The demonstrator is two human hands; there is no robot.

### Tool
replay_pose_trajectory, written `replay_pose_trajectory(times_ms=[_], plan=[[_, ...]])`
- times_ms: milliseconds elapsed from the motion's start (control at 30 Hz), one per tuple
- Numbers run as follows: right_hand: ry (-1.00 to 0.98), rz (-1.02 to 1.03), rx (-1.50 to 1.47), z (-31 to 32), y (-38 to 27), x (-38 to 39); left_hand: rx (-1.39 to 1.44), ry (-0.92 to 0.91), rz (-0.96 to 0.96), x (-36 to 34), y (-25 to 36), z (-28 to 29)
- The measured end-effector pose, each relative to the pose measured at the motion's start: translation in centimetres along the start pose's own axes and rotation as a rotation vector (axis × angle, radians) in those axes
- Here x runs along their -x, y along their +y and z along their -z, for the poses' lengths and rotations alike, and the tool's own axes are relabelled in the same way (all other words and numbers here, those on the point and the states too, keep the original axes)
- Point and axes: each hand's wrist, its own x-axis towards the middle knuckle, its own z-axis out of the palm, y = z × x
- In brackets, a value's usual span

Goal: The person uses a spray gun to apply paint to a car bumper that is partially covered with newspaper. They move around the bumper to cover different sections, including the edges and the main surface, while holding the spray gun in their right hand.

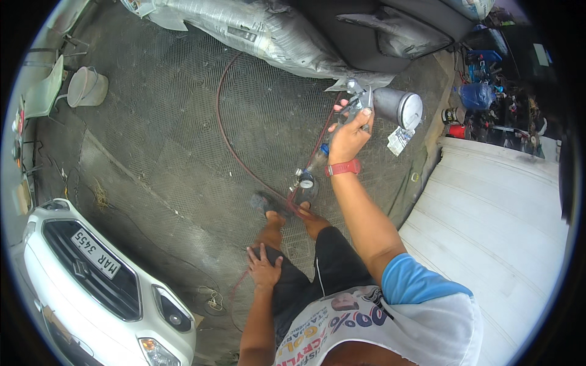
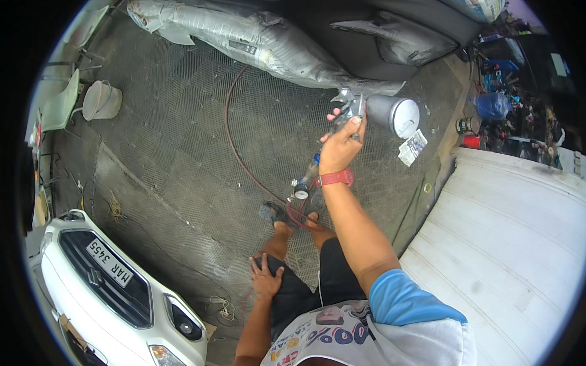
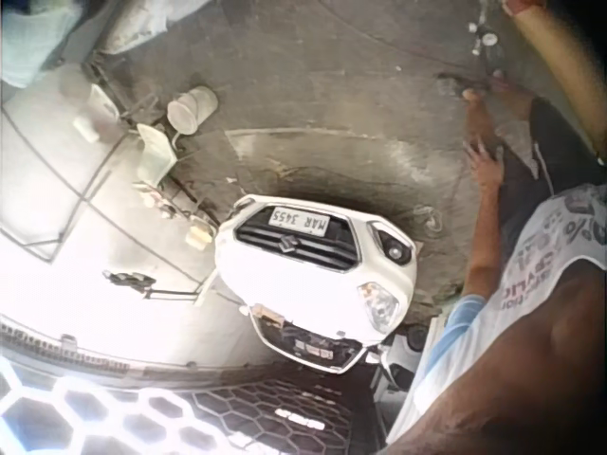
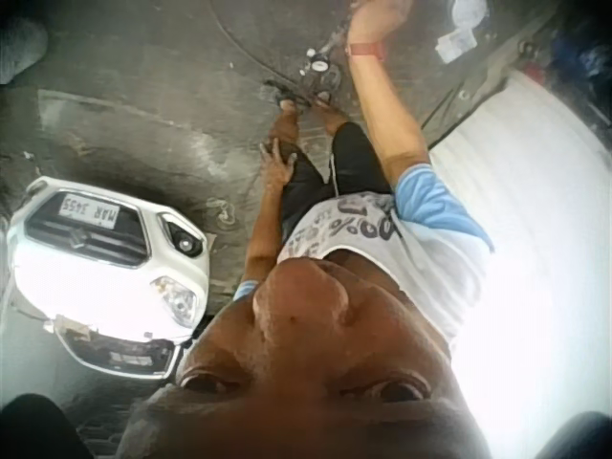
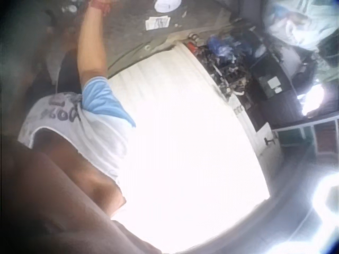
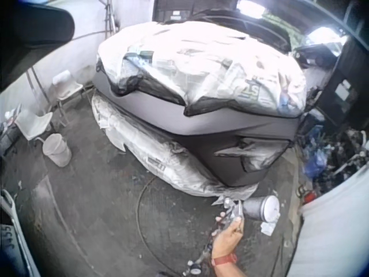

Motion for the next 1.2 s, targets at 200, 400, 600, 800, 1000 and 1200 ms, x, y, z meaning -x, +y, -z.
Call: replay_pose_trajectory(times_ms=[200,400,600,800,1000,1200], plan=[[-0.195,0.107,-0.082,-6.0,-3.7,2.3,-0.097,-0.241,0.135,-3.5,-1.3,3.3],[-0.282,0.379,-0.118,-14.2,-0.7,4.8,-0.508,-0.419,0.138,-7.2,-2.5,5.7],[0.017,0.483,-0.089,-18.9,7.6,5.1,-0.332,-0.325,0.049,-12.2,-8.1,11.3],[0.305,0.498,-0.035,-20.5,11.6,2.0,-0.377,-0.267,-0.003,-14.7,-9.9,14.4],[0.501,0.33,-0.043,-16.9,18.0,-3.1,-0.455,-0.238,-0.071,-15.9,-10.5,16.3],[0.733,0.103,-0.01,-13.3,22.3,-7.5,-0.484,-0.219,-0.109,-16.6,-11.3,16.6]])
